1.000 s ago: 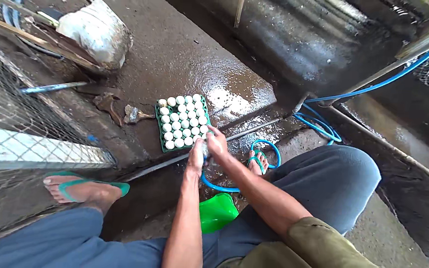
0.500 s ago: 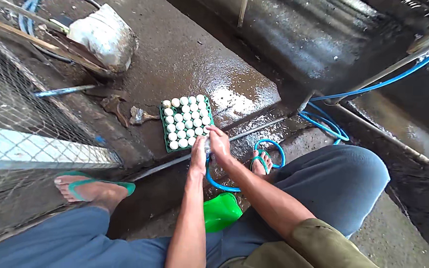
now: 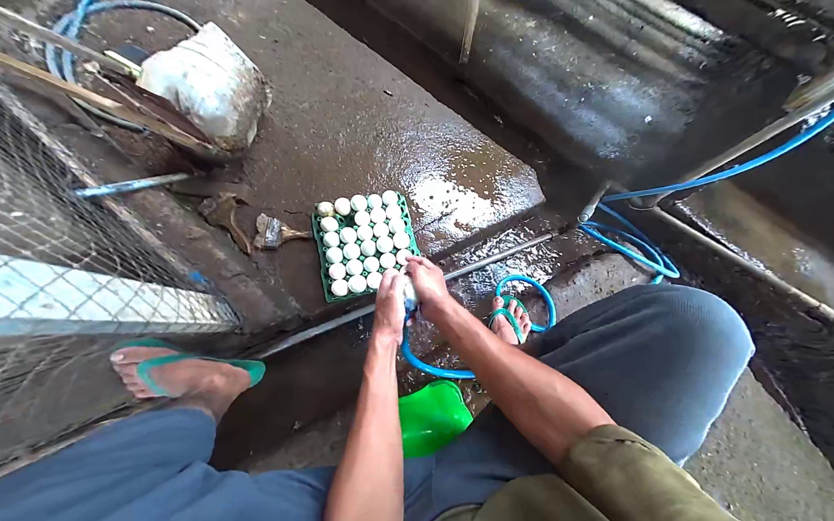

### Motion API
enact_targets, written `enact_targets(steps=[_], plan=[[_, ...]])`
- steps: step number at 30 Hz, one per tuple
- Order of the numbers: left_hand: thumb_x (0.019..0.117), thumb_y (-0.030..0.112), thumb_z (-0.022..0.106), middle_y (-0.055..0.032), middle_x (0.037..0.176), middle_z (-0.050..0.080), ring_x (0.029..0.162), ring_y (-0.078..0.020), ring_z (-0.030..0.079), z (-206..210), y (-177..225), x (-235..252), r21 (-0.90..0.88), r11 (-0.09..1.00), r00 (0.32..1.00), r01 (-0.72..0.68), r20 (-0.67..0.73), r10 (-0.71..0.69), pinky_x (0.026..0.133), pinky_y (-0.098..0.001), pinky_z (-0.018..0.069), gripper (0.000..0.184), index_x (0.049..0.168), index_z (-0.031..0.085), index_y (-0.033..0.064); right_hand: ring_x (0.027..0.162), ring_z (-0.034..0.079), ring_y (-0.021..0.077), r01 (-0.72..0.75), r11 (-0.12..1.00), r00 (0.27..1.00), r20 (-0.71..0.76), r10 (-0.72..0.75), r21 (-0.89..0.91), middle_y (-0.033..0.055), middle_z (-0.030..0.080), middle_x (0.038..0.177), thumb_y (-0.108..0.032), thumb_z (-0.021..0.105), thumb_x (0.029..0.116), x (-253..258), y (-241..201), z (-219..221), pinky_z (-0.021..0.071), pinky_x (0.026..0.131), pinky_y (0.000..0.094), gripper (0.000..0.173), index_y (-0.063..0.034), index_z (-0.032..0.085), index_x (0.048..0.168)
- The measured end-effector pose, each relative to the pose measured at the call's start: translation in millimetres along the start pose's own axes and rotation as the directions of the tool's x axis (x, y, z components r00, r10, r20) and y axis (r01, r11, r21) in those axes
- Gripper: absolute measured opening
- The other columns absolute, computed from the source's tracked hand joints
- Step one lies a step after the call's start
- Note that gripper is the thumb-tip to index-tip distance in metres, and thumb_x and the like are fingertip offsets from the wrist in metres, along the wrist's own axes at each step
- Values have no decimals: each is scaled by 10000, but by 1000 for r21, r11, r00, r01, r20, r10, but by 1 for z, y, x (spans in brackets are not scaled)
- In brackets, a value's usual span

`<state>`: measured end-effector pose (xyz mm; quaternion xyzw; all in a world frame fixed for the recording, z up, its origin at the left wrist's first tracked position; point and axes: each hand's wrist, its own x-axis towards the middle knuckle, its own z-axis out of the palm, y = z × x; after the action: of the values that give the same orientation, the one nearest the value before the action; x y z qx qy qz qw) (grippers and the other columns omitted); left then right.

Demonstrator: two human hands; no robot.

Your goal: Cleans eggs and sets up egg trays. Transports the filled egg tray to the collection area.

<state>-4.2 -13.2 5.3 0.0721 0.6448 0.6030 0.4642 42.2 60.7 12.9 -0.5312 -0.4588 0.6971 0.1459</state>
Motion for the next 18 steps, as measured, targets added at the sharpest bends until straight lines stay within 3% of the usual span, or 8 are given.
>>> enact_targets(steps=[3,6,7,10,12,14,16,18], plan=[[1066,259,495,-86,992,613,835,-143,601,0,-5,3,-88,994,998,-58,-33,55,707,-322,528,268,1238,504,54,787,609,217,106,993,991,-78,-109,-51,126,658,989,-314,393,1107,-12,1,5,509,651,414,378,-124,657,1300],[1124,293,310,-132,1323,599,1177,-155,575,-2,-4,1,-79,987,990,-140,-8,140,1024,-355,469,445,1414,501,15,1413,487,269,396,865,911,16,-411,-309,146,534,1509,-186,418,1077,-26,5,11,396,1156,498,380,-73,650,1355],[1130,329,237,-129,1385,569,1224,-154,554,-5,-2,-1,-37,991,991,-128,28,129,1053,-360,452,500,1468,463,37,1460,433,301,434,834,894,53,-444,-341,162,482,1556,-178,425,1068,-25,7,11,357,1184,526,386,-76,655,1360],[1122,406,196,-62,968,623,761,-111,588,2,-6,0,127,983,991,-132,-1,133,626,-294,515,521,1302,567,87,1032,650,269,217,953,971,-53,-233,-211,154,682,1212,-255,420,1093,-11,2,4,522,842,510,375,-132,628,1380],[1118,325,241,-139,1171,626,1013,-195,600,6,-6,-1,141,976,985,-163,-24,168,862,-404,511,492,1308,581,25,962,641,298,171,967,975,-107,-193,-187,182,675,1124,-279,388,1104,-13,2,6,514,803,529,378,-131,605,1377],[1126,322,253,-179,1477,509,1345,-238,493,-1,-3,-8,93,983,988,-156,-4,157,1125,-446,393,513,1480,461,13,1337,542,281,296,927,951,-21,-309,-231,160,583,1435,-203,415,1088,-28,8,11,436,1101,520,379,-81,632,1373],[1128,380,221,-93,1355,591,1179,-144,572,-3,2,-8,60,993,994,-106,-12,107,978,-355,490,514,1454,500,98,1281,582,258,347,916,936,15,-351,-200,149,618,1394,-167,498,1048,-25,8,10,479,1047,485,346,-86,668,1338],[1123,406,225,-65,1044,625,842,-128,595,1,-4,0,78,991,993,-112,-21,114,678,-313,518,496,1285,585,105,950,649,282,242,961,969,-23,-247,-133,177,667,1198,-202,530,1034,-14,5,7,537,757,494,382,-124,582,1405]])
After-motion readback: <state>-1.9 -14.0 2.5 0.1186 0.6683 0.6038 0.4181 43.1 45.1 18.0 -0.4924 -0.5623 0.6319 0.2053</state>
